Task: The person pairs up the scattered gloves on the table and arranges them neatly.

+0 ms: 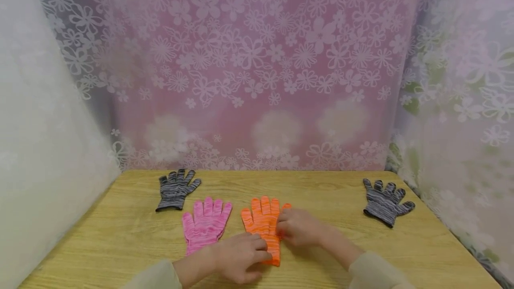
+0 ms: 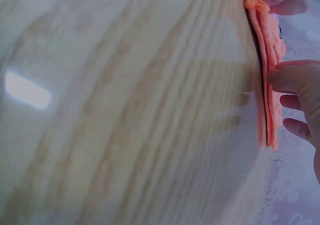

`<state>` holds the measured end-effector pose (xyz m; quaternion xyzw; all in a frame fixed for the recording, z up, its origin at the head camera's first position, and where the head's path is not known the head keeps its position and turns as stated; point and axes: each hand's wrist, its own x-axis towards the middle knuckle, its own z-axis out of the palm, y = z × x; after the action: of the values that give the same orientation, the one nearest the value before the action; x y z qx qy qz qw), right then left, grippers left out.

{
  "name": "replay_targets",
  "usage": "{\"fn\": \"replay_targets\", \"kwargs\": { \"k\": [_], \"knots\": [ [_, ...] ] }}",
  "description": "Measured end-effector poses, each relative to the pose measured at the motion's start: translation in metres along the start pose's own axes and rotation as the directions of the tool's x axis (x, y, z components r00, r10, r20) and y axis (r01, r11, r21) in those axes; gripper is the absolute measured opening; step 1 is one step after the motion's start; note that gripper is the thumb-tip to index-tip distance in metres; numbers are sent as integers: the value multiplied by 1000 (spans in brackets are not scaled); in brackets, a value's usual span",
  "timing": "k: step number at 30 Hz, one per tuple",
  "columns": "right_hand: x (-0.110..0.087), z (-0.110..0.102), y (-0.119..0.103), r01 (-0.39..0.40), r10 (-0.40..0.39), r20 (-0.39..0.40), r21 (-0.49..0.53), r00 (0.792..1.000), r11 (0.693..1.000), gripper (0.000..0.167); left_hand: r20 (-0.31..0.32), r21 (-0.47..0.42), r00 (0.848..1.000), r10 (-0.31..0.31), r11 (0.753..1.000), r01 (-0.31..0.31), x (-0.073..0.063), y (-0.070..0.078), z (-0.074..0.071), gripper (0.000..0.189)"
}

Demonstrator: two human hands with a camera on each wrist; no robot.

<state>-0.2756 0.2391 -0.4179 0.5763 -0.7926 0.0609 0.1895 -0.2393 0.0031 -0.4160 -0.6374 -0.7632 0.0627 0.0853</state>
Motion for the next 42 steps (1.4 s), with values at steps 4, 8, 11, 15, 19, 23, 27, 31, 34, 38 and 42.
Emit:
{"fn": "replay_targets", "kwargs": {
  "k": [4, 8, 11, 15, 19, 23, 27, 31, 34, 38, 42],
  "knots": [
    [0, 3, -4, 28, -28, 4, -65, 1000, 998, 7, -2, -16, 1000, 1, 1000, -1, 0, 0, 0, 26],
    [0, 4, -5, 44, -43, 19, -105, 999, 993, 12, 7, -35, 1000, 11, 999, -11, 2, 0, -1, 24],
    [-1, 2, -6, 36, -34, 21, -93, 999, 995, 15, 16, -40, 1000, 16, 999, -15, 3, 1, -1, 24],
    [0, -1, -7, 26, -25, 12, -79, 1000, 997, 18, 13, -19, 1000, 28, 999, -27, 3, 1, 0, 25],
    [0, -2, -7, 32, -31, 6, -99, 999, 995, 17, 6, 1, 1000, 30, 1000, -30, 4, 1, 0, 24],
    [-2, -2, -7, 37, -35, 20, -122, 999, 992, 15, 14, -3, 1000, 22, 1000, -22, 4, 1, -2, 23],
    [-5, 1, -7, 37, -32, 39, -128, 999, 991, 14, 28, -20, 999, 16, 1000, -16, 5, 1, -3, 24],
    [-7, 1, -7, 38, -33, 48, -109, 998, 993, 12, 28, -26, 999, 20, 999, -20, 5, 0, -2, 24],
    [-7, -1, -7, 38, -33, 58, -78, 998, 996, 7, 21, -25, 1000, 22, 999, -22, 5, 0, -2, 24],
    [-9, -3, -8, 38, -34, 68, -57, 997, 998, 4, 18, -14, 1000, 17, 1000, -17, 4, -1, -2, 24],
    [-9, -4, -8, 7, -5, 72, -29, 997, 1000, 4, 22, -2, 1000, 14, 1000, -14, 4, -1, -1, 25]
  ]
}}
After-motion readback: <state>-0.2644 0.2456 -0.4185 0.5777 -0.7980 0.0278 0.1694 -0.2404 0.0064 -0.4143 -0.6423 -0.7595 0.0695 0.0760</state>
